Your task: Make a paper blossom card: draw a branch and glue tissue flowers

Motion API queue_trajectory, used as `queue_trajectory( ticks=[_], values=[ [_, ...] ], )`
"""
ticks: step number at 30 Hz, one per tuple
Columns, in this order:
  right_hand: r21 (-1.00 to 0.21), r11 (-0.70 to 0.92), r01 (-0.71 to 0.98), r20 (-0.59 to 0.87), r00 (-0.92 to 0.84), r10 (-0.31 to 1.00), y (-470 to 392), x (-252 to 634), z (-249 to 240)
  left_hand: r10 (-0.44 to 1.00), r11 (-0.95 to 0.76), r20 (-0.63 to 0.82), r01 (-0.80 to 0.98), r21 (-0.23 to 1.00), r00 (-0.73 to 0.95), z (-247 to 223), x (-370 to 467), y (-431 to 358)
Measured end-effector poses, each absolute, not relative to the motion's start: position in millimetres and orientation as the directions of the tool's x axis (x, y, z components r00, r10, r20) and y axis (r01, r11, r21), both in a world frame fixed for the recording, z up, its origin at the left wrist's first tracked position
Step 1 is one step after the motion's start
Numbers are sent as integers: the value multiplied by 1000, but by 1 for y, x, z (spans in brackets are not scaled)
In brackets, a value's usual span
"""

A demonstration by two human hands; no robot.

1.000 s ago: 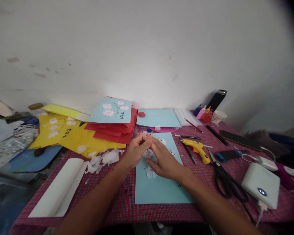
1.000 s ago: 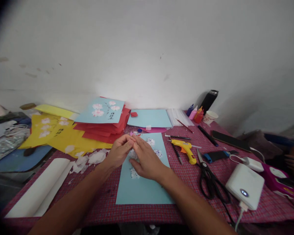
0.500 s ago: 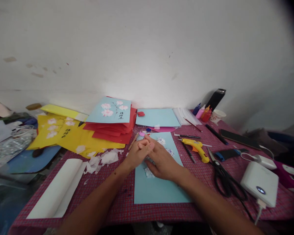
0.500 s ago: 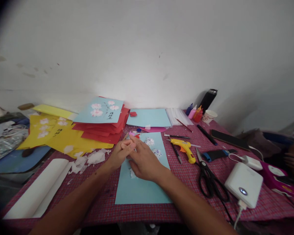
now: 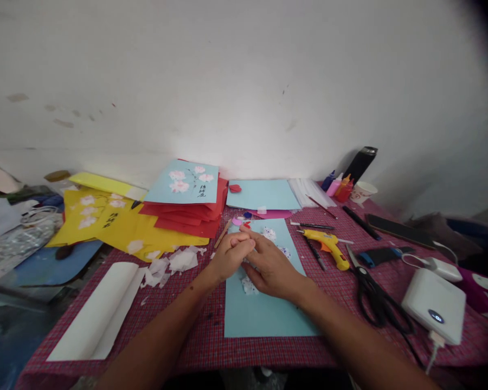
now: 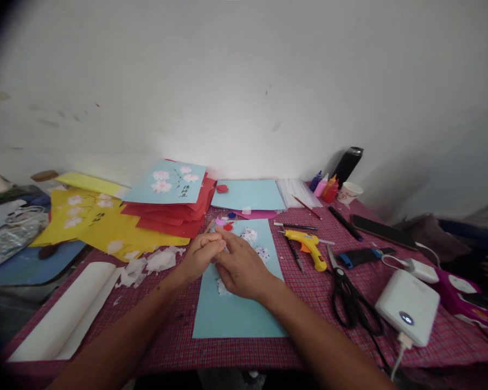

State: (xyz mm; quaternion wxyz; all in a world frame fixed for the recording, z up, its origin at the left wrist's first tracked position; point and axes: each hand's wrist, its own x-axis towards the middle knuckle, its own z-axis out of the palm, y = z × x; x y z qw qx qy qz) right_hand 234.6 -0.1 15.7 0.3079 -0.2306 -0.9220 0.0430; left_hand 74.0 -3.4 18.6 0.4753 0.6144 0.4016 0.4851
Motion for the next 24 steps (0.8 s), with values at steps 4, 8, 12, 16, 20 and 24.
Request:
queue_trajectory(
  ticks=[4,8,12,16,20,24],
  values=[
    [-213,891,400,546,-708,448,-1,234,18,955,-209,203,4,978,217,16,74,-3],
    [-229,899,373,557,-707,435,-1,235,19,950,-244,234,21,970,209,16,75,-3],
    [-262,894,364,552,-703,448,0,235,19,942,-290,275,54,956,194,18,77,-5],
    [-278,897,345,567,-695,443,1,236,18,934,-315,296,68,947,199,21,78,-7],
    [-263,898,353,597,-672,438,2,238,12,922,-345,319,88,935,220,24,80,-9],
    [-255,905,340,647,-636,421,4,240,4,912,-359,325,102,928,252,24,81,-10]
  ],
)
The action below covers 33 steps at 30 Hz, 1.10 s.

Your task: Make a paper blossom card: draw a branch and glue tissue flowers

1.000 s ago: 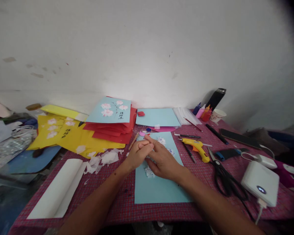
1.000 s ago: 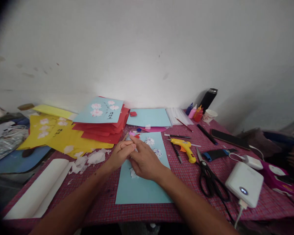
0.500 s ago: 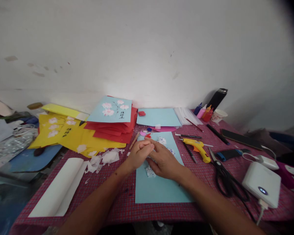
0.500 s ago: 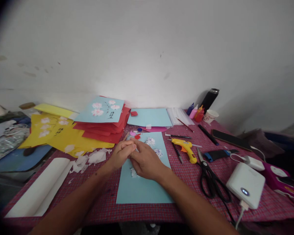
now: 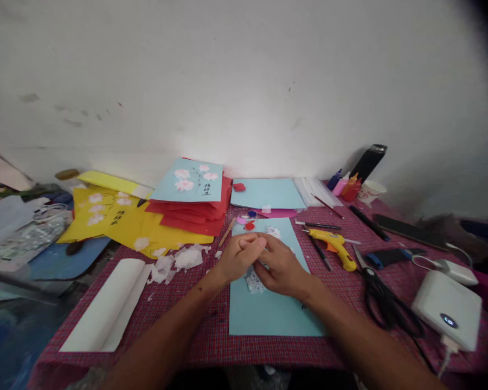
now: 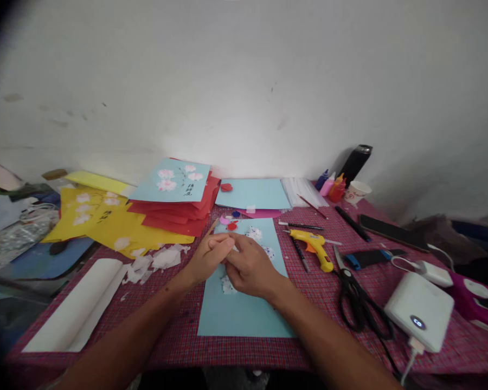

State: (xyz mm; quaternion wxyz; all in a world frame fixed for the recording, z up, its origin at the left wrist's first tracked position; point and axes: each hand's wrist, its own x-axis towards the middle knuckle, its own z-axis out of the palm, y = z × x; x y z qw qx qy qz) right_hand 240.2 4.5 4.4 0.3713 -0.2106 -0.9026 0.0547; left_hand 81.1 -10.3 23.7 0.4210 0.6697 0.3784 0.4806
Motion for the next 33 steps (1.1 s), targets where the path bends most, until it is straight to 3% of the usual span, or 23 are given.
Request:
queue_trajectory(
  ticks=[6,11,13,16,19,24,30,33],
  values=[
    [-301,895,330,701,-560,442,9,245,5,904,-331,311,20,943,293,33,67,-3],
    [-354,849,391,777,-381,500,17,255,13,911,-381,362,-68,922,-197,57,42,1],
    [-363,842,399,795,-339,503,22,260,13,886,-401,391,13,916,-250,61,32,-6],
    [-350,849,396,831,-288,477,32,271,12,873,-429,447,131,894,-194,53,17,-19],
    [-426,814,395,852,-129,508,36,286,17,849,-459,447,26,888,-281,35,3,-25],
    [-701,636,322,708,210,675,20,322,37,817,-447,410,4,894,-404,6,-11,-20],
    [-871,309,383,419,250,873,-7,371,33,860,-304,340,153,940,-380,0,-7,-10],
    [-907,257,334,340,218,915,-18,376,26,898,-243,324,277,930,-299,7,3,-13]
  ],
)
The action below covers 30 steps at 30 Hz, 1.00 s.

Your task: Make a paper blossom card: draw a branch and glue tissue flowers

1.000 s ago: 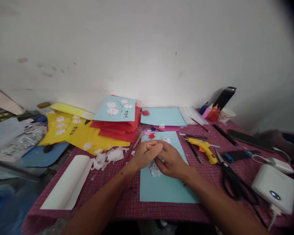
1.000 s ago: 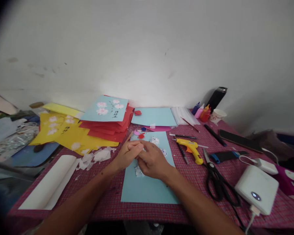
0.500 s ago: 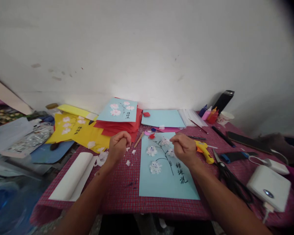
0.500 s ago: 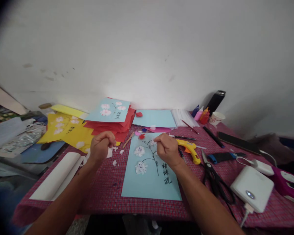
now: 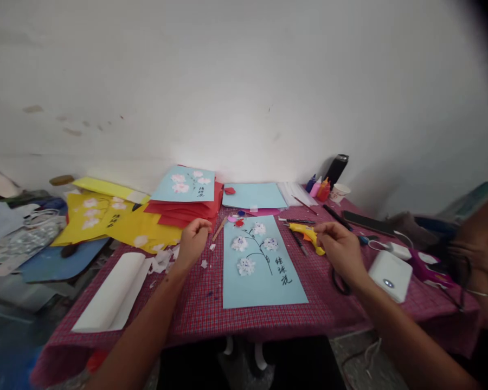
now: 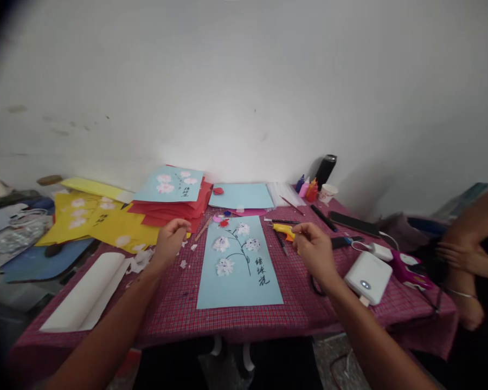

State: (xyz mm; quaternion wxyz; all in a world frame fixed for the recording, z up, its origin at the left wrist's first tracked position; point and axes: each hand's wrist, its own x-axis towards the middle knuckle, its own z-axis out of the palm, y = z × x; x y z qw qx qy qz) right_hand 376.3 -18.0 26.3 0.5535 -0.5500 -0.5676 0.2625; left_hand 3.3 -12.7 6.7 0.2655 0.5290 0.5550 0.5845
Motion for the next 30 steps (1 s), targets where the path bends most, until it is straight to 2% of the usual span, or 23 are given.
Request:
queue_trajectory(
  ticks=[4,7,9,11,15,19,25,30],
  values=[
    [-936,299,185,321,98,942,-53,360,26,945,-253,309,365,896,-104,28,27,-45],
    [-944,321,68,324,35,945,-98,343,23,921,-384,371,423,820,118,44,51,-93],
    [-959,277,61,273,-67,960,-131,334,15,896,-443,388,383,811,215,45,69,-129],
    [-971,214,106,193,-179,965,-160,325,4,901,-420,347,327,847,259,37,88,-160],
    [-973,196,126,152,-291,945,-199,312,-14,939,-291,239,205,934,246,4,124,-200],
    [-976,167,139,119,-301,946,-217,309,-27,961,-148,130,55,987,246,-20,147,-216],
    [-994,87,-70,101,-231,968,-225,310,-53,980,46,-18,-137,990,198,-46,156,-227],
    [-988,71,-139,99,-206,973,-226,309,-62,974,146,-91,-270,952,206,-60,160,-228]
  ],
)
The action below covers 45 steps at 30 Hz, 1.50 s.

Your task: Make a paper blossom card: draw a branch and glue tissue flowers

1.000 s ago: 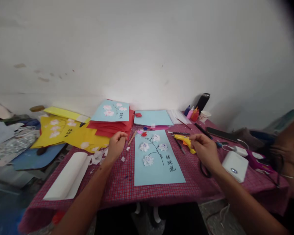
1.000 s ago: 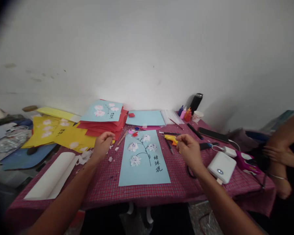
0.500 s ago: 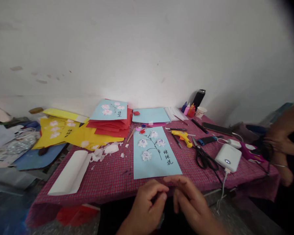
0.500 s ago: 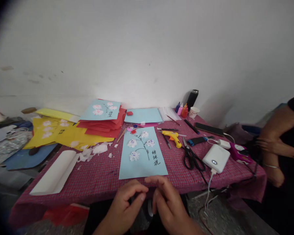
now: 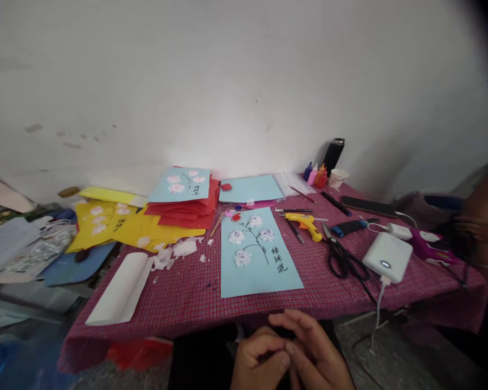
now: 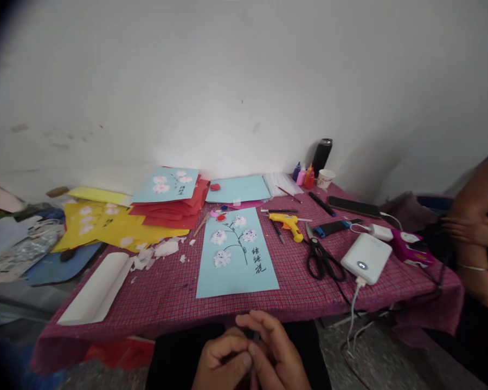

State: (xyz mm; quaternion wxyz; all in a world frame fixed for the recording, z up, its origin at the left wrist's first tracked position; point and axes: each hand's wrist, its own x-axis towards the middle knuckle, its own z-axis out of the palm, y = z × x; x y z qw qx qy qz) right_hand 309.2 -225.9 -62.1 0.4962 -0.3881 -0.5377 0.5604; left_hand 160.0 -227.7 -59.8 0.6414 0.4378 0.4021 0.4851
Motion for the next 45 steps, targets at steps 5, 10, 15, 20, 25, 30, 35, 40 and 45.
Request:
queue_trajectory(
  ticks=[5,10,15,20,25,30,35,40,45],
  values=[
    [-989,37,-144,62,-171,983,-225,309,-63,935,348,-245,-524,777,257,-57,170,-232],
    [-990,12,-141,40,-197,980,-224,307,-60,901,434,-331,-567,700,282,-55,170,-235],
    [-988,-45,-146,-2,-281,960,-225,304,-55,899,437,-307,-612,659,311,-60,166,-237],
    [-992,-6,-125,33,-308,951,-225,302,-50,897,440,-290,-628,642,333,-68,165,-241],
    [-992,-64,-109,-24,-336,942,-230,301,-55,903,426,-279,-611,667,326,-72,166,-244],
    [-994,-84,-72,-53,-347,936,-230,300,-48,920,386,-272,-551,740,281,-66,168,-245],
    [-991,73,108,51,-194,980,-217,315,-35,974,182,-114,-379,907,195,-42,150,-237],
    [-931,157,328,155,-32,987,-180,352,-26,988,-142,131,152,978,80,-8,95,-206],
    [-933,167,319,189,39,981,-120,376,-17,932,-340,332,664,666,144,-7,53,-164]
  ],
)
